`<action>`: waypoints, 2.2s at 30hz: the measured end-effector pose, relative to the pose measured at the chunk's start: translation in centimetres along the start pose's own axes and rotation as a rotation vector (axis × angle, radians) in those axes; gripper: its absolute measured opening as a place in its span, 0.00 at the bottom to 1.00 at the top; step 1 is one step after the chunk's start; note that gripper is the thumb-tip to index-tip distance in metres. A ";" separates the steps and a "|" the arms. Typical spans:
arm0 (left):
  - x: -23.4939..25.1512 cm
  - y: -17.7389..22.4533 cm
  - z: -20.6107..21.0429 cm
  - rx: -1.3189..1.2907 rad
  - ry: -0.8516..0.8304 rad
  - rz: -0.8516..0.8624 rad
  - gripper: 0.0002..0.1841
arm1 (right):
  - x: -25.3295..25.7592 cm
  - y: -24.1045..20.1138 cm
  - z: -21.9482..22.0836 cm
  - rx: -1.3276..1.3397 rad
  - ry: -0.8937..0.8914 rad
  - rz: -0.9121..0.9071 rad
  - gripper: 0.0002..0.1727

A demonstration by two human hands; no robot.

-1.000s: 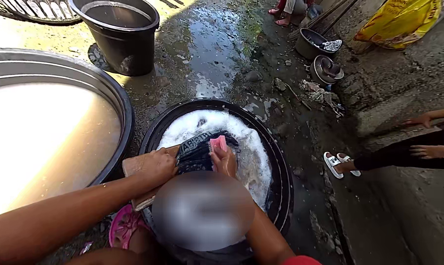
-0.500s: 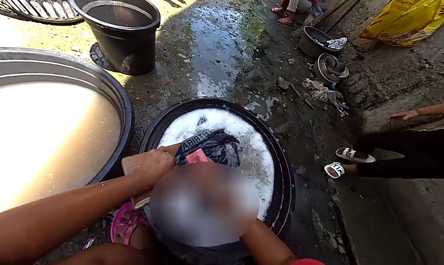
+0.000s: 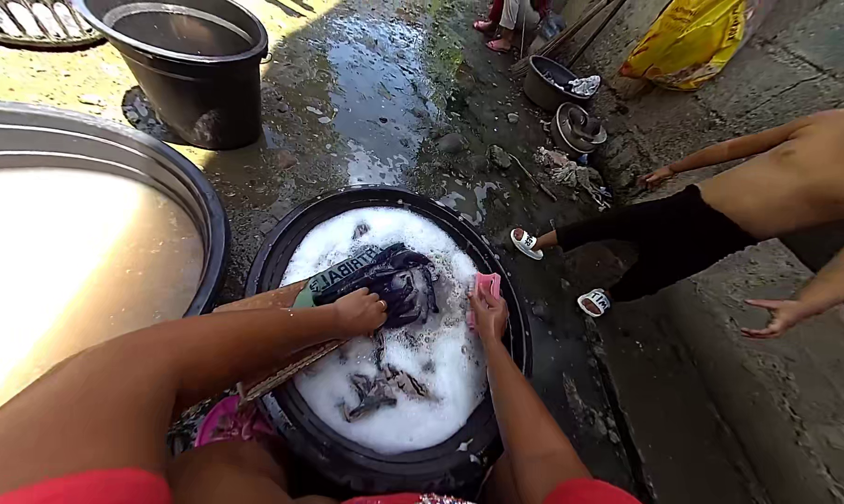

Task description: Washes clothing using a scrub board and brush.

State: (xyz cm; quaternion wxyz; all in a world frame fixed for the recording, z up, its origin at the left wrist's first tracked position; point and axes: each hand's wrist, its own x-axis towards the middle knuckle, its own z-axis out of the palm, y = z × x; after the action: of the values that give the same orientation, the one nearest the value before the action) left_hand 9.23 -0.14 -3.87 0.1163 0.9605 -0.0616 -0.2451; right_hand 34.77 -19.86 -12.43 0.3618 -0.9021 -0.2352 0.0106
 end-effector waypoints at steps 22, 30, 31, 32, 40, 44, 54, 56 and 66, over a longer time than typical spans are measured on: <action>-11.9 2.4 1.6 -0.322 0.027 -0.744 0.28 | -10.1 -16.7 5.7 0.175 -0.502 -0.382 0.19; -11.9 2.6 1.8 -0.307 0.035 -0.745 0.28 | -3.7 -13.1 5.7 -0.166 -0.603 -0.095 0.25; -11.8 2.6 1.7 -0.306 0.024 -0.747 0.28 | -4.7 -13.8 5.5 -0.123 -0.589 -0.129 0.24; -11.8 2.5 1.7 -0.308 0.019 -0.745 0.28 | -6.9 -15.0 5.1 -0.021 -0.571 -0.215 0.22; -11.3 2.1 0.6 -0.362 0.100 -0.663 0.27 | -4.2 -12.7 5.6 -0.045 -0.629 -0.164 0.23; -8.6 1.5 -1.3 -1.175 0.767 -0.624 0.17 | -0.1 -7.4 4.2 0.223 -0.376 -0.169 0.21; -9.9 0.7 0.3 -0.881 0.265 -0.675 0.29 | -6.9 -5.7 4.5 0.184 -0.053 0.054 0.23; -10.2 1.5 -0.2 -0.680 0.195 -0.653 0.26 | -8.8 -10.5 6.6 0.281 -0.039 -0.295 0.20; -11.0 2.3 1.0 -0.342 0.029 -0.704 0.23 | -3.5 -12.6 6.4 -0.142 -0.542 -0.062 0.24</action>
State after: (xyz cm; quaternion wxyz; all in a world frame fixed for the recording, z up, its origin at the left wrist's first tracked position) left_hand -0.99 -0.66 0.92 0.1845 0.8930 0.3151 -0.2632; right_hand 25.21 -9.31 -9.33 0.2216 -0.8817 -0.3511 0.2241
